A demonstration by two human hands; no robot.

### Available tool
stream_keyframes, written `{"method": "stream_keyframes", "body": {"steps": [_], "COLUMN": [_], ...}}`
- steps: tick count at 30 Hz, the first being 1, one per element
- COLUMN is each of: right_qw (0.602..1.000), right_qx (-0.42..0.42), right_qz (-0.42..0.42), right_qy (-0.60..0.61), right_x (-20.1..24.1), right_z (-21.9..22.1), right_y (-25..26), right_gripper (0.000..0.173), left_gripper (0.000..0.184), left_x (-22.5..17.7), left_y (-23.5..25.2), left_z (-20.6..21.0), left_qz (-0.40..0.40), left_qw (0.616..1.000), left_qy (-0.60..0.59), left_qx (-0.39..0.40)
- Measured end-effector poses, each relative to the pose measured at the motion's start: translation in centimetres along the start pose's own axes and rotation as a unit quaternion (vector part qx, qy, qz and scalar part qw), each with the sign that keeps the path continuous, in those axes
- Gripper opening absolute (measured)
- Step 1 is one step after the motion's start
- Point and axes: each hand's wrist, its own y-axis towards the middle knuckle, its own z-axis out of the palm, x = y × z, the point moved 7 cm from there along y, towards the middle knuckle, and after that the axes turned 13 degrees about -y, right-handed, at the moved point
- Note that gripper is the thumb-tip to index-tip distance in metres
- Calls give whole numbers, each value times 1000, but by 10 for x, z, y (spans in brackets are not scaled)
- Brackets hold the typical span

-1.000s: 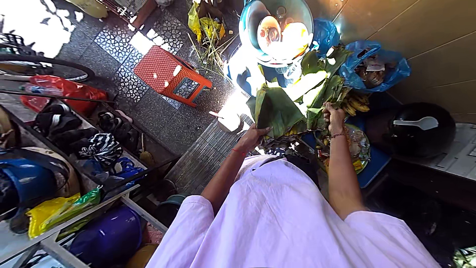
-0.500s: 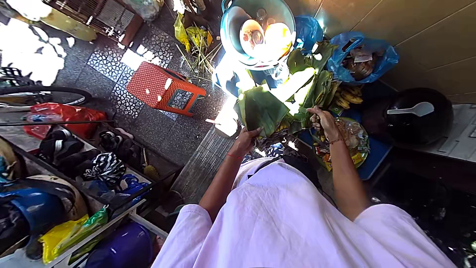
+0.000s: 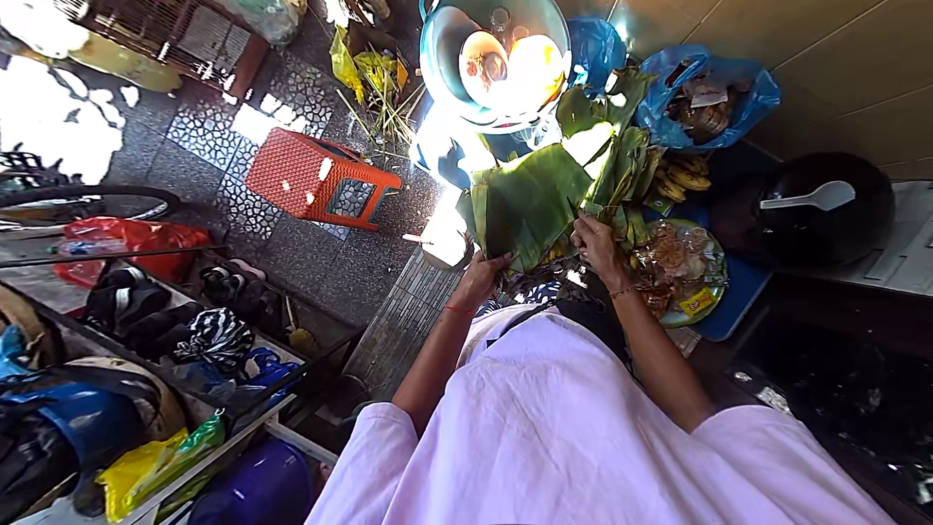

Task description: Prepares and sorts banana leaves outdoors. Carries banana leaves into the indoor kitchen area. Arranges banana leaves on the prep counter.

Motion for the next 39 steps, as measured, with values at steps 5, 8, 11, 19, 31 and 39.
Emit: {"method": "stream_keyframes", "body": {"steps": [5,8,11,19,31,39], "right_qw": [924,947,981,957,950,871], "right_qx": [-75,-38,-16,-176,-21,-81], "right_qz": [-201,-153,-26,225,107,215], "right_qy": [-315,-278,-191,-44,-293,-434], "right_x": [0,-32,-81,-196,-145,-190], "right_z": [17,8,-16,-97,2,-34], "right_y": [3,13,31,72,208,232], "right_gripper": [42,41,45,48,65,78], "left_gripper": [14,15,18,19,19,19], "left_x": [-10,-19,-30,-37,-1,19], "left_y": [-12,-21,-32,-41,-38,-55], "left_z": [-12,-29,-45,-74,-70,-92], "left_qz": [-34,-59,-52,-3,-21,-23], "left_qw": [998,994,995,991,975,952], "left_qy": [32,58,57,19,-18,-51], "left_qx": [-42,-75,-67,-129,-219,-301]}}
